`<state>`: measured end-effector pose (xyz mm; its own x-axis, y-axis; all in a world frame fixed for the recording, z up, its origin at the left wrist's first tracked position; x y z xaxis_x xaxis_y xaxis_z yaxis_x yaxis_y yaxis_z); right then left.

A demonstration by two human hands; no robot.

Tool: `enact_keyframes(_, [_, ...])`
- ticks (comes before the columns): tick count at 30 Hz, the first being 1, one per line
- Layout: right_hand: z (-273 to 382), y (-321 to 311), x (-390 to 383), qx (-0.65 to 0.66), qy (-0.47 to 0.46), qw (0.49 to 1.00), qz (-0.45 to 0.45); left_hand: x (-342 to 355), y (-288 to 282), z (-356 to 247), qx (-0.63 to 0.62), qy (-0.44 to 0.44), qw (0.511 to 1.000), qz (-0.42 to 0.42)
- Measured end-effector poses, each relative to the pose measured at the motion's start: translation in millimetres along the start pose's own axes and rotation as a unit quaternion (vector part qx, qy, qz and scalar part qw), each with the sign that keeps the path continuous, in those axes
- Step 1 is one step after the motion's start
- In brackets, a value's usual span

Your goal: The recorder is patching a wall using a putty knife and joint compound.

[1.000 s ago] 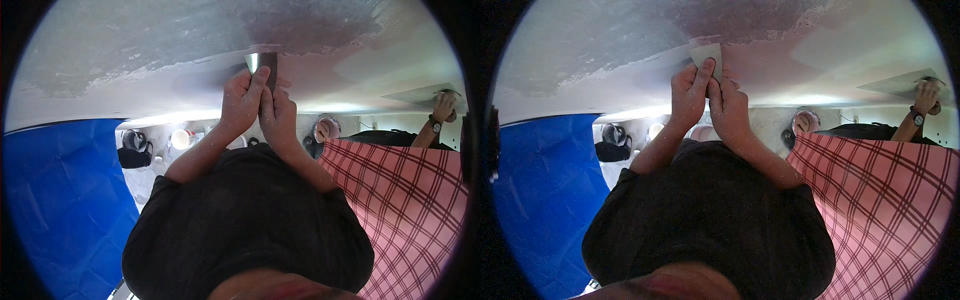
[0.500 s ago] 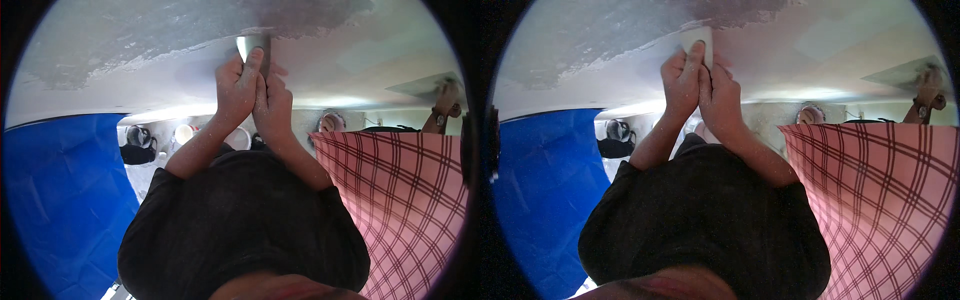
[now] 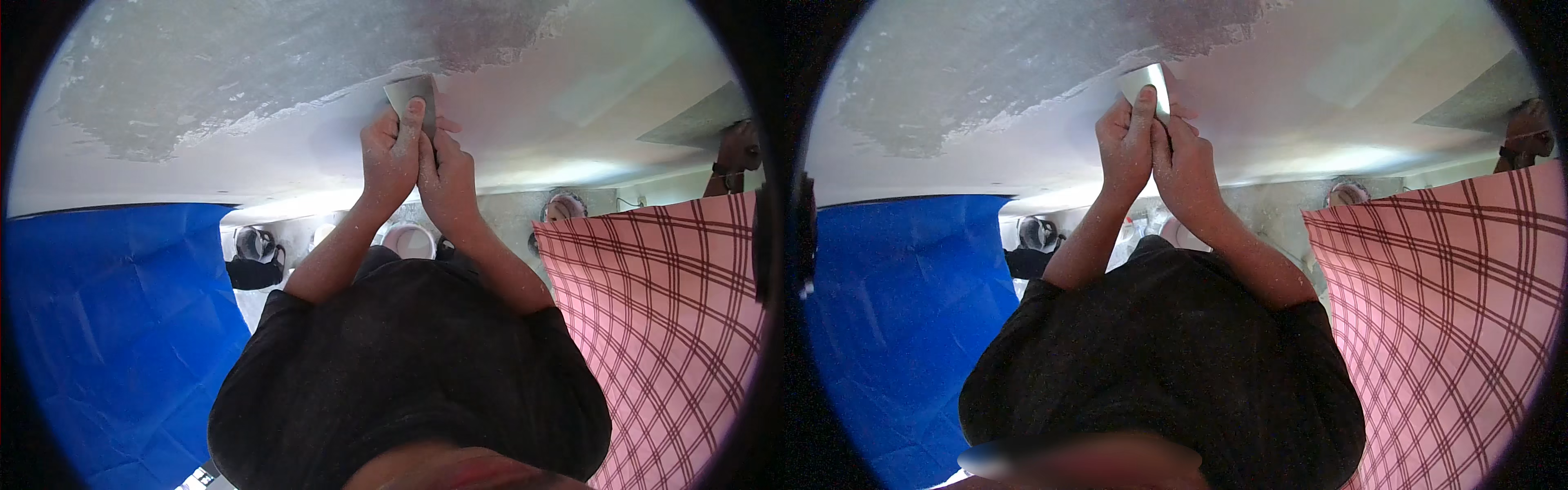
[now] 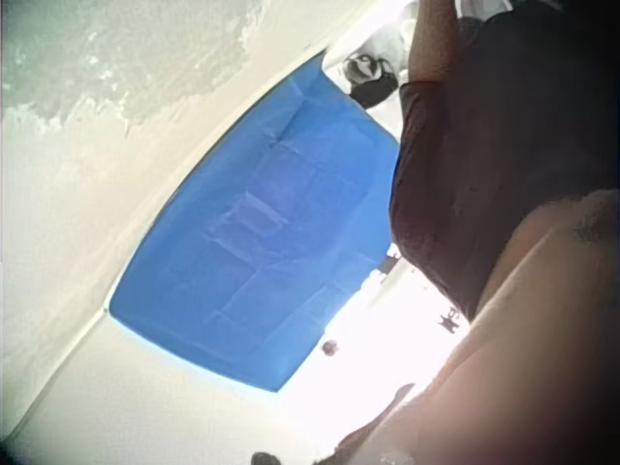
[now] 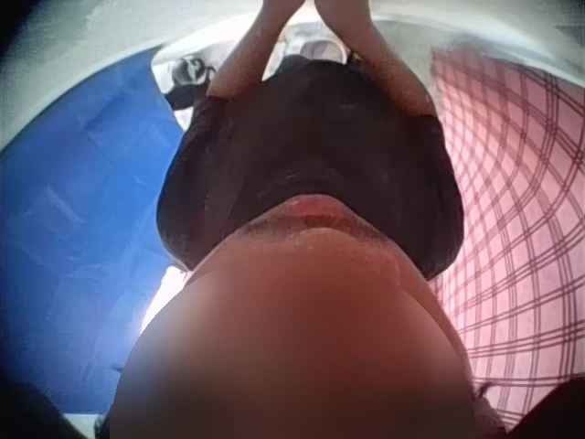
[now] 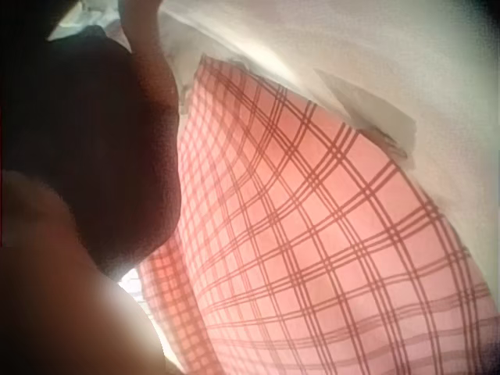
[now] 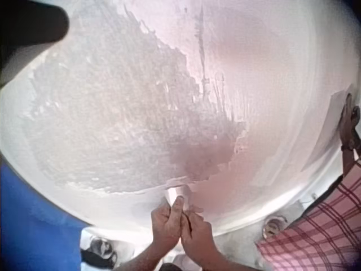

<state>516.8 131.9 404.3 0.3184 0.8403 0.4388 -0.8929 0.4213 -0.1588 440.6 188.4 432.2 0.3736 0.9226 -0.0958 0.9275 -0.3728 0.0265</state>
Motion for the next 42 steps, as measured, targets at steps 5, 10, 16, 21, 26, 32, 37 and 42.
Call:
enact_keyframes(5, [-3, 9, 5, -0.020, -0.019, 1.000, 0.000, 3, -10, 0, -0.016, 0.011, 0.999, -0.038])
enact_keyframes(10, [-3, 16, 7, -0.051, -0.039, 0.998, -0.006, 6, -15, 7, -0.025, -0.019, 0.999, -0.031])
enact_keyframes(16, [1, 15, 5, -0.062, -0.042, 0.997, 0.002, 1, -13, 1, -0.031, 0.011, 0.999, -0.025])
enact_keyframes(21, [18, 12, 25, -0.066, -0.082, 0.994, 0.027, -1, -32, 2, -0.017, 0.003, 0.995, -0.094])
enact_keyframes(26, [54, 11, 39, -0.025, -0.155, 0.987, 0.045, -12, -21, -61, -0.112, 0.130, 0.983, -0.067])
enact_keyframes(32, [-6, 12, 2, -0.005, -0.068, 0.998, -0.008, -1, -20, 21, -0.016, -0.023, 0.998, -0.050])
enact_keyframes(37, [-14, 15, 11, -0.026, -0.021, 0.999, 0.012, 9, -21, 6, 0.021, 0.007, 0.999, -0.025])
enact_keyframes(42, [-14, 19, 15, -0.054, -0.015, 0.998, 0.004, 16, -28, 10, 0.055, -0.003, 0.998, -0.008])
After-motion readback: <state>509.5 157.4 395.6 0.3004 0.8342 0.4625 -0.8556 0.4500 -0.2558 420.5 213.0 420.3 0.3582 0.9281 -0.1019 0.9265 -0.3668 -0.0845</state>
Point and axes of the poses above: each hand's wrist, its own x-axis towards the middle knuckle, its own y-axis out of the palm, z = x × y, the point moved 5 cm from there along x, towards the middle knuckle, and after that the axes turned 15 degrees about -y, right-handed, at the moved point
